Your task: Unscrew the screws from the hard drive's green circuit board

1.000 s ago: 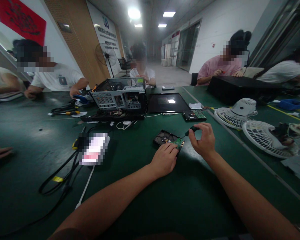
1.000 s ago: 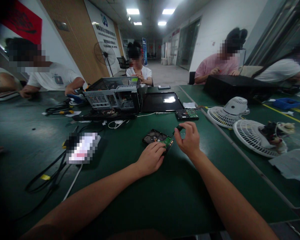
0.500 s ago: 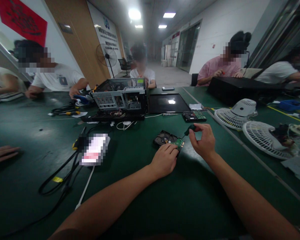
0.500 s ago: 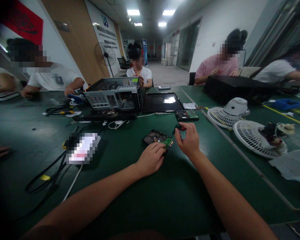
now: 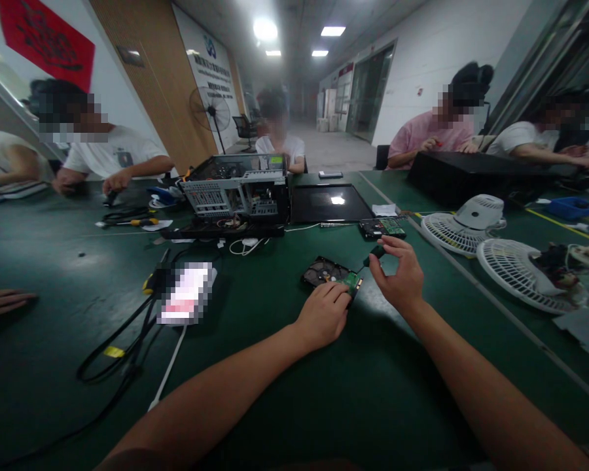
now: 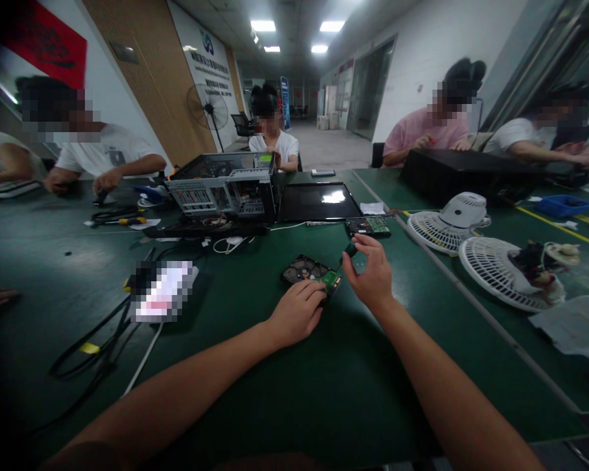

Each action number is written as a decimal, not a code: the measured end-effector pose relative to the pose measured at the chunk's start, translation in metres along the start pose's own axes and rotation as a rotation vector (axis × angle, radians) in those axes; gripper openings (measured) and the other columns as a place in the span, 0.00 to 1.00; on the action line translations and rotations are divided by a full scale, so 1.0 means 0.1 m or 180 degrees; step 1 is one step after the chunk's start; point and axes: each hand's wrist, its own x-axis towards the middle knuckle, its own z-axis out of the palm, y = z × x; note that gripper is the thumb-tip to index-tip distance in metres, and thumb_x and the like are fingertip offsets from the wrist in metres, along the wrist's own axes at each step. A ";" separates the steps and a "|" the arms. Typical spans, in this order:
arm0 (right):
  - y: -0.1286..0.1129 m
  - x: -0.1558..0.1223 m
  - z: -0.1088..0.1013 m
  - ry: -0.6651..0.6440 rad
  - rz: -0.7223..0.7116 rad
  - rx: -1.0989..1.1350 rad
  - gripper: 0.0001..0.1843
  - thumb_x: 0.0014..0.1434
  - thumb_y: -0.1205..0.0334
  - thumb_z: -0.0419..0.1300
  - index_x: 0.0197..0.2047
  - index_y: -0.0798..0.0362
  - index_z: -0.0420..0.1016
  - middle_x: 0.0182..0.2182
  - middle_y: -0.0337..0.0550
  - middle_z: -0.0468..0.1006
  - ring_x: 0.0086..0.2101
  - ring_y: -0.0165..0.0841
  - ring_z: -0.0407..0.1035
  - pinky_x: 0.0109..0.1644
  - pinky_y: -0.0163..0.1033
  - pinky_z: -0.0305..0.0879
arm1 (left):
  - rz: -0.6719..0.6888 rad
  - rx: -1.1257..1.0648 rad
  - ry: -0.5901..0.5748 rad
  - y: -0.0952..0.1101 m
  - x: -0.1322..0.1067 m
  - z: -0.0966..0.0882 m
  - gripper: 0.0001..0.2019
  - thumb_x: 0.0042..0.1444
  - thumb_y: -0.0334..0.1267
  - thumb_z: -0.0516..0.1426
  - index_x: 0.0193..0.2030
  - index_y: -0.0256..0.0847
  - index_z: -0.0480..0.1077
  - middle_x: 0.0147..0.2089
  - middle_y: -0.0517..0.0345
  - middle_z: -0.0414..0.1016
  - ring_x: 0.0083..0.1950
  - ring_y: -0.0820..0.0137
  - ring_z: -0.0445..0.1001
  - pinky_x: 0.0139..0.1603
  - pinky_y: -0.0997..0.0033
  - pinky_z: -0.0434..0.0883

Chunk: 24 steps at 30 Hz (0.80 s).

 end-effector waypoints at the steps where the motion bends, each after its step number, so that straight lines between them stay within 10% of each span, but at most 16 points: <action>1: 0.00 0.00 0.00 -0.0008 0.0001 -0.0001 0.20 0.60 0.62 0.67 0.52 0.48 0.65 0.52 0.51 0.77 0.53 0.43 0.75 0.55 0.55 0.74 | -0.0001 -0.0001 -0.0002 0.00 0.00 0.00 0.15 0.62 0.32 0.57 0.56 0.38 0.67 0.62 0.46 0.70 0.65 0.55 0.66 0.67 0.50 0.65; 24: -0.01 -0.02 -0.02 0.0004 0.0013 -0.0089 0.19 0.59 0.65 0.66 0.52 0.49 0.68 0.47 0.51 0.76 0.49 0.44 0.73 0.52 0.54 0.74 | 0.0023 0.0036 0.0002 0.00 0.00 -0.01 0.15 0.62 0.32 0.57 0.56 0.37 0.68 0.61 0.46 0.70 0.64 0.56 0.66 0.67 0.52 0.65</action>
